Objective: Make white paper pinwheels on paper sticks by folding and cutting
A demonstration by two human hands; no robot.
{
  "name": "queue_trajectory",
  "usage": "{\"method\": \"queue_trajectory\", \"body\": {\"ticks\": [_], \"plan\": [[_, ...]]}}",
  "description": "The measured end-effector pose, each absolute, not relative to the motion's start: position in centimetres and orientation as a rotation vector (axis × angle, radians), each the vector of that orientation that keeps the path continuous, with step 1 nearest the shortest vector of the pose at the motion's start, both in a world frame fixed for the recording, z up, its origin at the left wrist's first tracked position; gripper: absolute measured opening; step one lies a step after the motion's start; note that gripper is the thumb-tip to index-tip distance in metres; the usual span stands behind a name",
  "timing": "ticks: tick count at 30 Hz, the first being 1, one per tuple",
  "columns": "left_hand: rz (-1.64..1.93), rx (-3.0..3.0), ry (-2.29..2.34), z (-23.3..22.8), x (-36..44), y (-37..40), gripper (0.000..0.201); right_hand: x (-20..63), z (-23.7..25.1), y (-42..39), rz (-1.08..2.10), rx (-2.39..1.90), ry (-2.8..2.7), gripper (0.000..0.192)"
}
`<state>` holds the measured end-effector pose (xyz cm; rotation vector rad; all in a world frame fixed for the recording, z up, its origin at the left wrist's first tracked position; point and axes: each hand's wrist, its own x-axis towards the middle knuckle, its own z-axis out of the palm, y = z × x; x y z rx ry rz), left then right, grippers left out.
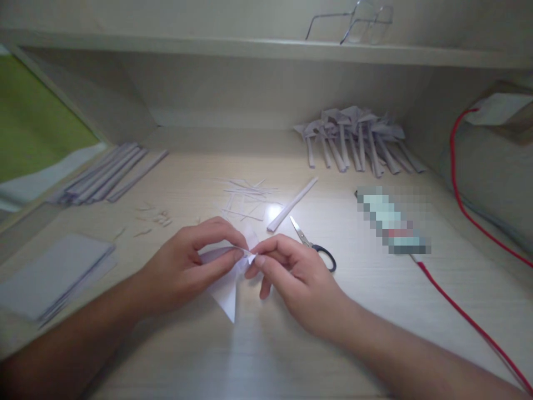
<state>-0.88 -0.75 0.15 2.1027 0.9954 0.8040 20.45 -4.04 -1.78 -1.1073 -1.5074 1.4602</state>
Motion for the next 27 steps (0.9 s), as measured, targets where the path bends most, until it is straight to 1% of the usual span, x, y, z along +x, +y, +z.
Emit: {"method": "queue_trajectory", "body": {"ticks": [10, 22, 27], "plan": [[0.808, 2.082, 0.925, 0.19, -1.02, -0.63, 0.010, 20.79, -1.64, -4.09, 1.315, -1.153, -1.556, 0.012], [0.722, 1.949, 0.935, 0.29, -1.31, -0.28, 0.012, 20.73, -1.57, -4.33, 1.337, -1.085, -1.582, 0.010], [0.726, 1.920, 0.953, 0.57, -1.21, -0.45, 0.011, 20.85, -1.68, -4.57, 1.334, -1.063, -1.604, 0.012]]}}
